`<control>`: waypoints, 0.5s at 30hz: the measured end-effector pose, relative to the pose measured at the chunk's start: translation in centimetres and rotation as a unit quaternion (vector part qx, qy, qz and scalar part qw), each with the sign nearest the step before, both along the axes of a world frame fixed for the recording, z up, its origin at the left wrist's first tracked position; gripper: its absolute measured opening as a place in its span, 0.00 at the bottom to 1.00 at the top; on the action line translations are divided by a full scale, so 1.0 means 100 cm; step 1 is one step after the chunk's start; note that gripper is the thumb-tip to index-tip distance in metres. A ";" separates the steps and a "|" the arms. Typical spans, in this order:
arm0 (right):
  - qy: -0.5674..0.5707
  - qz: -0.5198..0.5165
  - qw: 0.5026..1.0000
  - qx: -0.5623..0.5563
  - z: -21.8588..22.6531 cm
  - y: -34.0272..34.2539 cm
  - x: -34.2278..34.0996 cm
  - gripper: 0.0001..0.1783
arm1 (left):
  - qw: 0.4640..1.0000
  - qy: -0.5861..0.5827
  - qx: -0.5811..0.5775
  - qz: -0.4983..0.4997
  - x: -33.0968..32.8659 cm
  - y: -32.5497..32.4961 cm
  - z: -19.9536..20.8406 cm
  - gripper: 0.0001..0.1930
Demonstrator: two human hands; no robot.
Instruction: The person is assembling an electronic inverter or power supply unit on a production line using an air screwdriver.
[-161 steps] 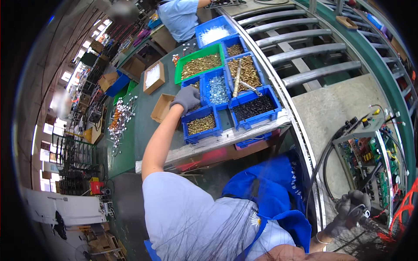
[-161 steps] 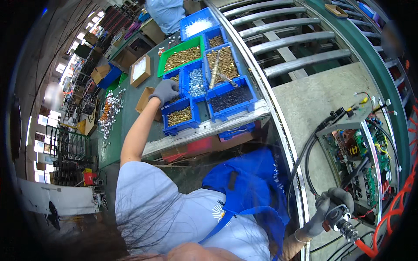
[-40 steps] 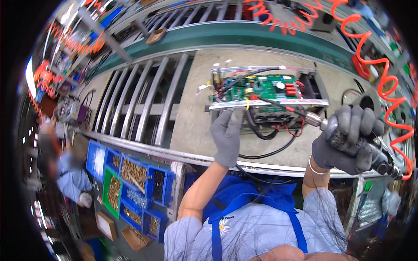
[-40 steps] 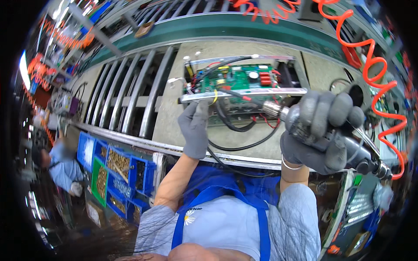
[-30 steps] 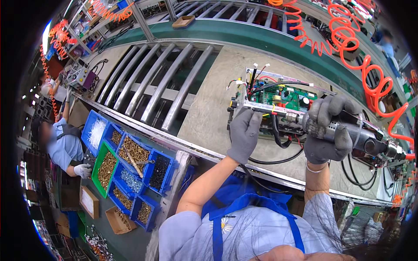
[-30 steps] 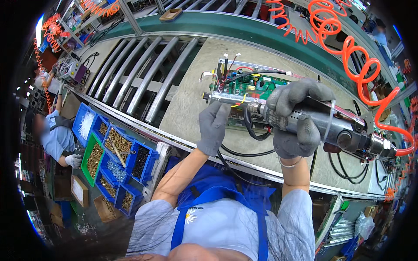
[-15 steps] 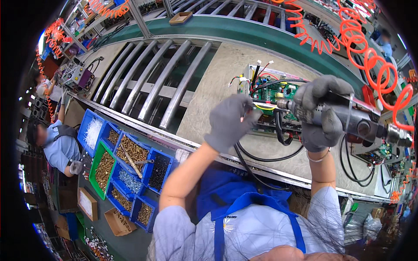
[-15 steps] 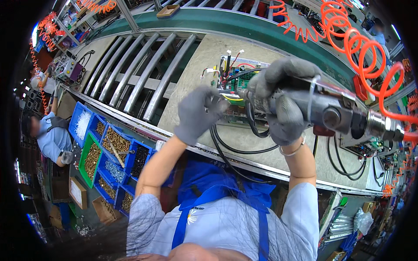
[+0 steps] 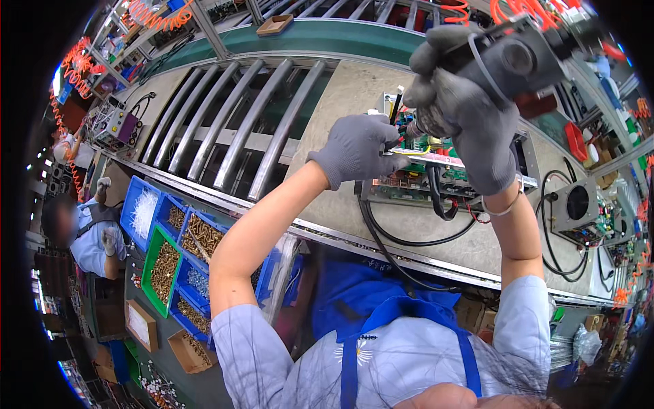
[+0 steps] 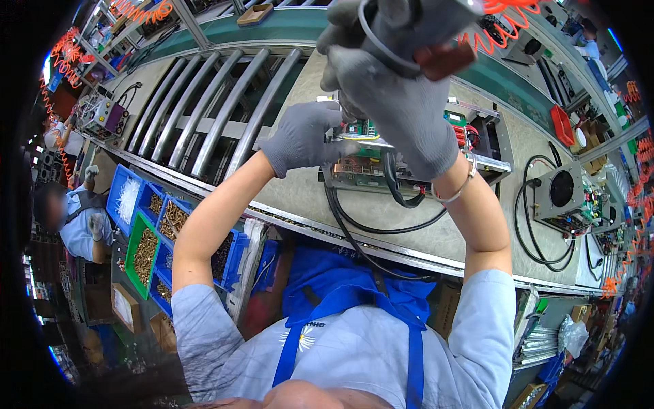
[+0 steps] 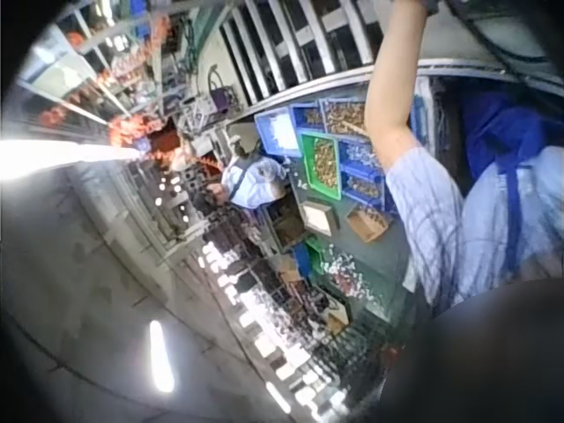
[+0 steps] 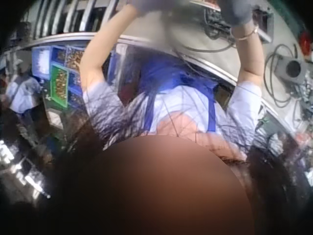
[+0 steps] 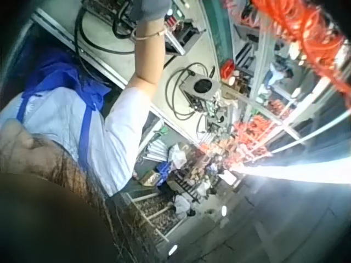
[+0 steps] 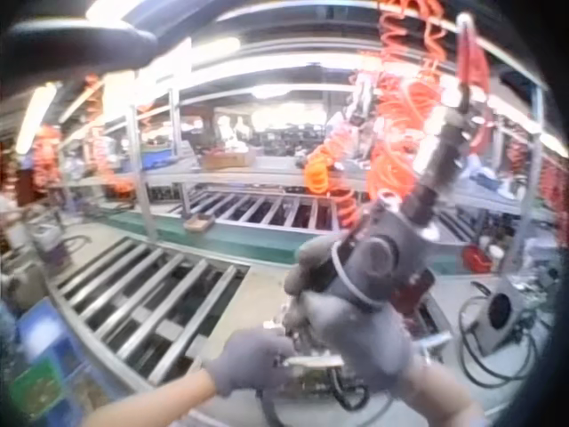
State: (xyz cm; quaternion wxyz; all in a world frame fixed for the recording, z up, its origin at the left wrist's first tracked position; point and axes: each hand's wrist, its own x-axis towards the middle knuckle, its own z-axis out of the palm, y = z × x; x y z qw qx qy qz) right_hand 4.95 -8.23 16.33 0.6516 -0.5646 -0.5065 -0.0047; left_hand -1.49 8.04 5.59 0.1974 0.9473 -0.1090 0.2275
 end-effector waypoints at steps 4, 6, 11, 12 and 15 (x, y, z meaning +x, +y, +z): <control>0.073 0.049 0.995 0.044 0.001 0.014 0.004 0.19 | 0.999 0.004 -0.030 0.009 -0.001 0.000 -0.006 0.18; 0.121 0.072 0.988 0.068 0.002 0.015 0.005 0.19 | 0.999 -0.004 -0.053 0.003 -0.001 -0.001 -0.006 0.18; 0.154 0.108 0.982 0.023 0.004 0.018 0.004 0.17 | 0.998 0.039 -0.050 0.027 -0.003 -0.004 -0.002 0.20; 0.140 0.055 0.988 0.038 0.003 0.023 0.003 0.15 | 0.998 0.027 -0.055 0.021 -0.004 -0.005 -0.002 0.20; 0.103 -0.004 0.995 0.015 0.007 0.032 0.003 0.12 | 0.995 0.048 -0.087 0.022 -0.007 -0.007 -0.002 0.20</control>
